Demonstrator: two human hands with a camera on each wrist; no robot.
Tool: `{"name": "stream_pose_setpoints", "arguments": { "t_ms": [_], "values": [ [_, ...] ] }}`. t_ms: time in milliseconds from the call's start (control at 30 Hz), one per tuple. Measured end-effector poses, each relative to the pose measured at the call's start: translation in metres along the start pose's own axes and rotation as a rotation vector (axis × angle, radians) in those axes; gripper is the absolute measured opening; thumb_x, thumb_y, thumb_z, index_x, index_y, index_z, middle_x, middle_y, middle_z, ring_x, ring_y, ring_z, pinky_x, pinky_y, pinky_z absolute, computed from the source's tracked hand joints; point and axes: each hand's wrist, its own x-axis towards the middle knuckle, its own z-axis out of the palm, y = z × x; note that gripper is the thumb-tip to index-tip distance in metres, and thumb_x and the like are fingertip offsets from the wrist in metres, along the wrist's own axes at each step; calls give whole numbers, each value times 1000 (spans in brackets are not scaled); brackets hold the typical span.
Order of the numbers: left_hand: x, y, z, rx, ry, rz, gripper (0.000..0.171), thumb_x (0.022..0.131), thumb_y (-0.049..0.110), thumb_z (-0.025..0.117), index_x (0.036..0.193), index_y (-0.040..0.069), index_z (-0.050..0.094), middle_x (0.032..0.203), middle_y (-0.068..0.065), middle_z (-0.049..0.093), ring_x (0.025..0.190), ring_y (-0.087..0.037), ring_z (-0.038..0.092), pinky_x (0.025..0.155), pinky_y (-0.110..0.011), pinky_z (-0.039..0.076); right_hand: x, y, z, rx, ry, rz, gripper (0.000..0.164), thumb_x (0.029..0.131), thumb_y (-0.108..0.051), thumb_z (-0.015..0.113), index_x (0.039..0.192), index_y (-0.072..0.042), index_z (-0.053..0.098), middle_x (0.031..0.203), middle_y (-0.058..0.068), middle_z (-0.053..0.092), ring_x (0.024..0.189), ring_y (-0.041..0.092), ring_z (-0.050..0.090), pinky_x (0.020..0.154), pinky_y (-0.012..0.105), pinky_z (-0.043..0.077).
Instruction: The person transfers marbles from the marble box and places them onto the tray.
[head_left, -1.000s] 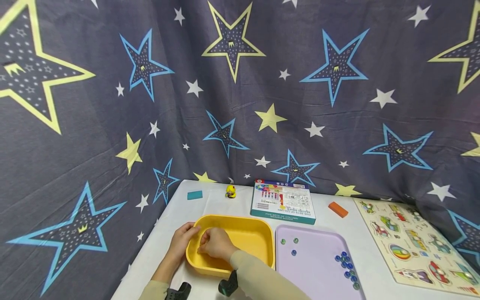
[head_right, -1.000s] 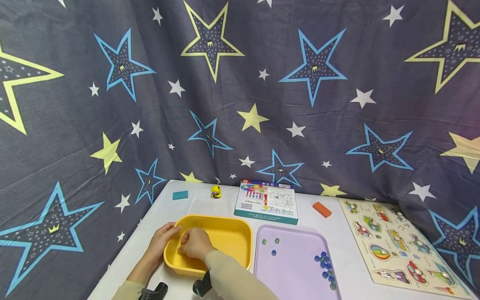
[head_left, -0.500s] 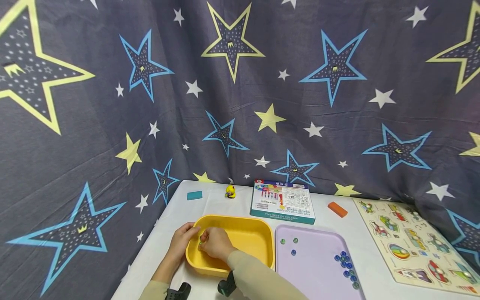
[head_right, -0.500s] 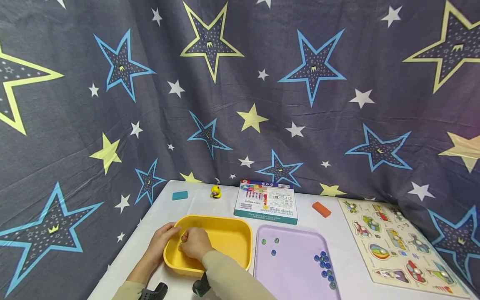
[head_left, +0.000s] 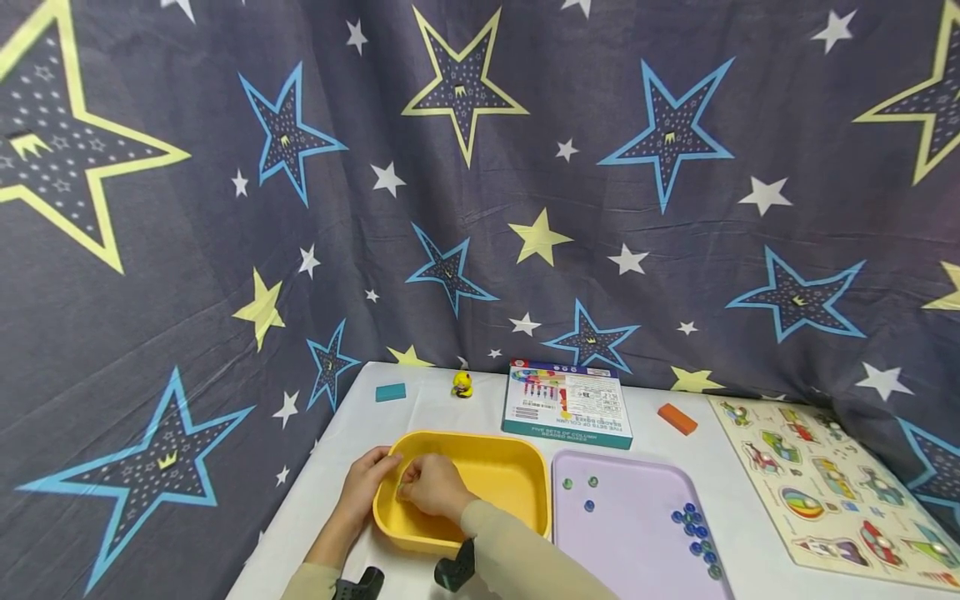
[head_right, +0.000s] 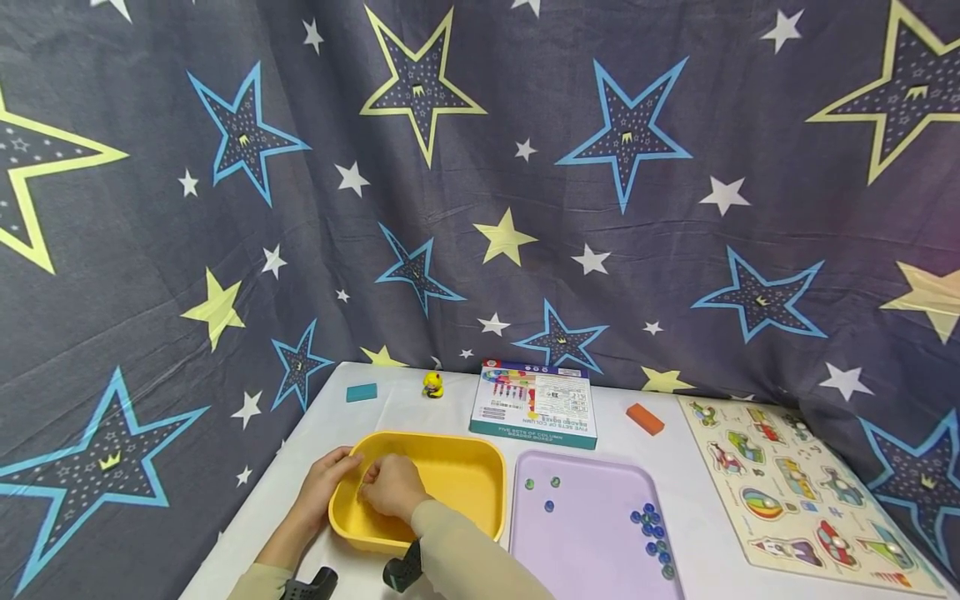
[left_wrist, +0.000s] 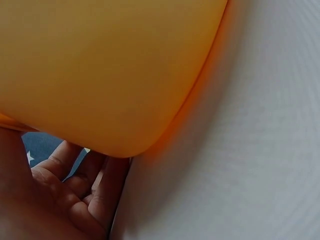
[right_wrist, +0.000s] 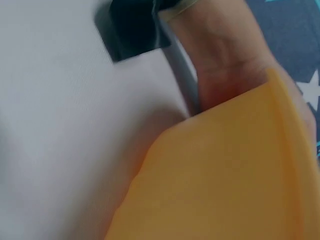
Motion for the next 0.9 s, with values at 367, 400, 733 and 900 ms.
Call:
{"name": "stream_pose_setpoints", "arguments": {
  "t_ms": [367,400,733,900],
  "values": [
    [0,0,0,23,14,0,35,83,36,60,100,5,63,97,-7,61,83,-16,54,68,-23,47,-17,-5,-21,252,-54,-16,9,80,-17,67,80,-11,61,62,-4,53,45,9,48,43,24,43],
    [0,1,0,23,13,0,35,84,36,59,100,5,63,97,-8,61,83,-17,54,69,-23,47,-19,-4,-24,266,-57,-23,9,80,-18,67,81,-11,62,62,-4,54,45,9,48,43,24,43],
    [0,-1,1,35,3,-5,37,85,39,58,103,6,62,98,-8,61,84,-18,54,69,-24,47,-45,5,-52,376,-51,40,13,81,-26,67,85,-15,62,72,0,55,59,12,51,49,27,46],
    [1,-2,1,32,9,-5,35,84,39,58,101,8,63,95,-8,61,83,-18,53,69,-26,46,-62,9,-65,403,-25,19,14,81,-25,65,86,-13,60,75,1,58,59,13,52,50,30,48]
  ]
}}
